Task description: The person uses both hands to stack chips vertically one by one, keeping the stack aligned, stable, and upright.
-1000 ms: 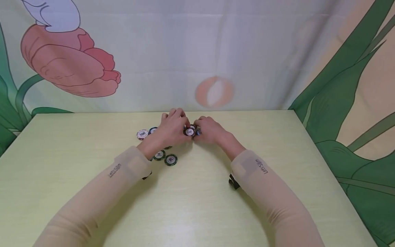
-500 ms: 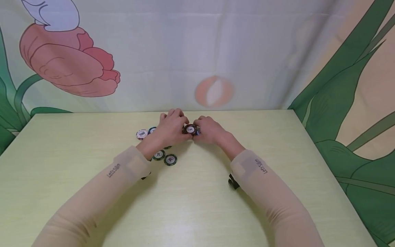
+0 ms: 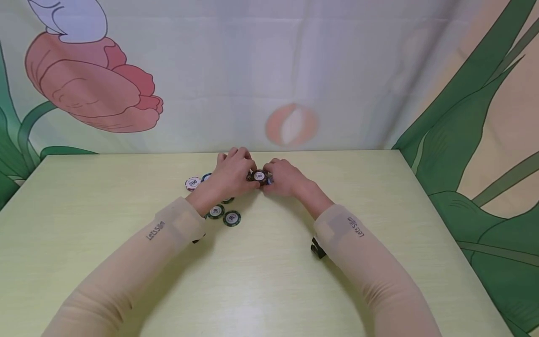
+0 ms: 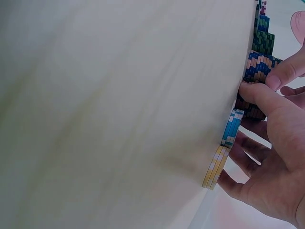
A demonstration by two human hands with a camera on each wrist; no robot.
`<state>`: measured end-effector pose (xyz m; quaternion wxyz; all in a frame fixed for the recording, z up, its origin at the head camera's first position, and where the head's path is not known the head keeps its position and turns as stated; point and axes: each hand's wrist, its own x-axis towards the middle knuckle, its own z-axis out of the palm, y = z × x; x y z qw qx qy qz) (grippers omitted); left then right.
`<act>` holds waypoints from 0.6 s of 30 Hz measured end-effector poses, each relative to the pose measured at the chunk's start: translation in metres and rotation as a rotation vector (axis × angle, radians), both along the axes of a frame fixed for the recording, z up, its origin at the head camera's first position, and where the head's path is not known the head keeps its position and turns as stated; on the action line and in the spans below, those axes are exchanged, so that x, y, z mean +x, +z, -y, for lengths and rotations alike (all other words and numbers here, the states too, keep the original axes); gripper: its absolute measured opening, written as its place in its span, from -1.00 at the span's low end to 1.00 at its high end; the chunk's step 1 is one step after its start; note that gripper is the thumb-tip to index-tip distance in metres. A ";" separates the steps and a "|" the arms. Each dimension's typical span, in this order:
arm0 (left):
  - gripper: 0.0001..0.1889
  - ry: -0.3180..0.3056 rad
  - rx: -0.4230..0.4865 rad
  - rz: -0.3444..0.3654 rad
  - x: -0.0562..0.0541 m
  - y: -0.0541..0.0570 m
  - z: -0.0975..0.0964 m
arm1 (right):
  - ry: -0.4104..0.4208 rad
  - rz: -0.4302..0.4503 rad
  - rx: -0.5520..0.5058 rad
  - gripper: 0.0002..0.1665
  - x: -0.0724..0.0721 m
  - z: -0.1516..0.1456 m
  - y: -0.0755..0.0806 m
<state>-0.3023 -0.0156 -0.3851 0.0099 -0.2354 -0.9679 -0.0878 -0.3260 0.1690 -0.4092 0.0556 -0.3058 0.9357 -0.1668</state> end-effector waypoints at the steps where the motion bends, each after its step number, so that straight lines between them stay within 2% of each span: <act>1: -0.75 0.002 -0.003 0.001 -0.001 -0.001 0.000 | -0.002 0.003 0.000 -0.52 0.000 0.000 0.000; 14: -0.74 0.007 -0.022 -0.008 -0.004 -0.003 -0.001 | -0.018 0.019 0.017 -0.49 0.001 0.000 0.001; 18: -0.66 0.005 -0.012 0.008 -0.003 -0.002 0.003 | -0.016 0.017 0.023 -0.51 0.001 0.000 0.001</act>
